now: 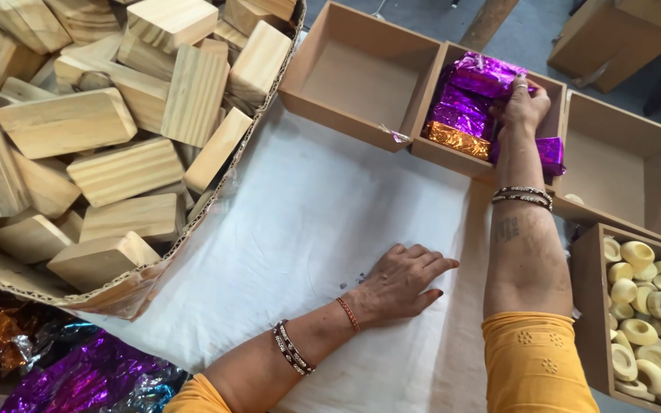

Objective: Wrapping rectangular wooden blocks or soap in foil and decorative paper and organizing them in boxes.

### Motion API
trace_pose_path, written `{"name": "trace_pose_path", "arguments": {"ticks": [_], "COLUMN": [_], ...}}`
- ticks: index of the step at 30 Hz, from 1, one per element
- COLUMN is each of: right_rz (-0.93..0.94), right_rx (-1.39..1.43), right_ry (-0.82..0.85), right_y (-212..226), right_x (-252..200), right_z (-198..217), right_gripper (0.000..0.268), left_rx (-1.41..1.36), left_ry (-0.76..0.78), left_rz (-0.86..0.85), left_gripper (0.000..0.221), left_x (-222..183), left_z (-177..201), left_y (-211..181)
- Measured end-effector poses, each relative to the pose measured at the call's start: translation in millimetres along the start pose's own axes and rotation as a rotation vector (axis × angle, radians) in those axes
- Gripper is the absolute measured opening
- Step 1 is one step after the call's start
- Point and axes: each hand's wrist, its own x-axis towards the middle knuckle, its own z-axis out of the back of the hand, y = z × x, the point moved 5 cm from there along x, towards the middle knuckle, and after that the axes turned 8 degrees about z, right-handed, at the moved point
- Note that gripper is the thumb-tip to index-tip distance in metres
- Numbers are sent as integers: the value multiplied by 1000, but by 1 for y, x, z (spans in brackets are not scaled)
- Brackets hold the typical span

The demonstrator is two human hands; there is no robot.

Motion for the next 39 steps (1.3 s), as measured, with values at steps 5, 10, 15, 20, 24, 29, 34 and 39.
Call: {"name": "trace_pose_path", "arguments": {"ticks": [5,10,15,20,24,29,34,39], "right_rz": [287,479,553,313,276,221,62,205], "right_rx": [-534,-722,-860,-810,-827,-904,-1220,-1671], "right_ry": [-166,-112,107,251,323,242,58,207], "right_y": [22,86,132,163,189,182,175,164], "right_x": [6,-47,-116,-211,-297,-386,-460,-497], "right_z": [15,36,78,151,215,324,388,389], "right_gripper": [23,24,21,23,24,24,24,33], "left_rx": [1,39,28,-59,-90,-205,-320,-371], "left_ry": [9,-2,-34,-21,-31,-8,29,12], "left_rz": [-1,-41,-89,-131,-139,-9,137,196], "left_gripper": [44,42,45,43,37,31,24,21], "left_x": [2,4,5,6,5,7,10,11], "left_z": [-1,-15,-13,-3,1,-9,-3,1], "left_y": [2,8,10,10,16,39,47,50]}}
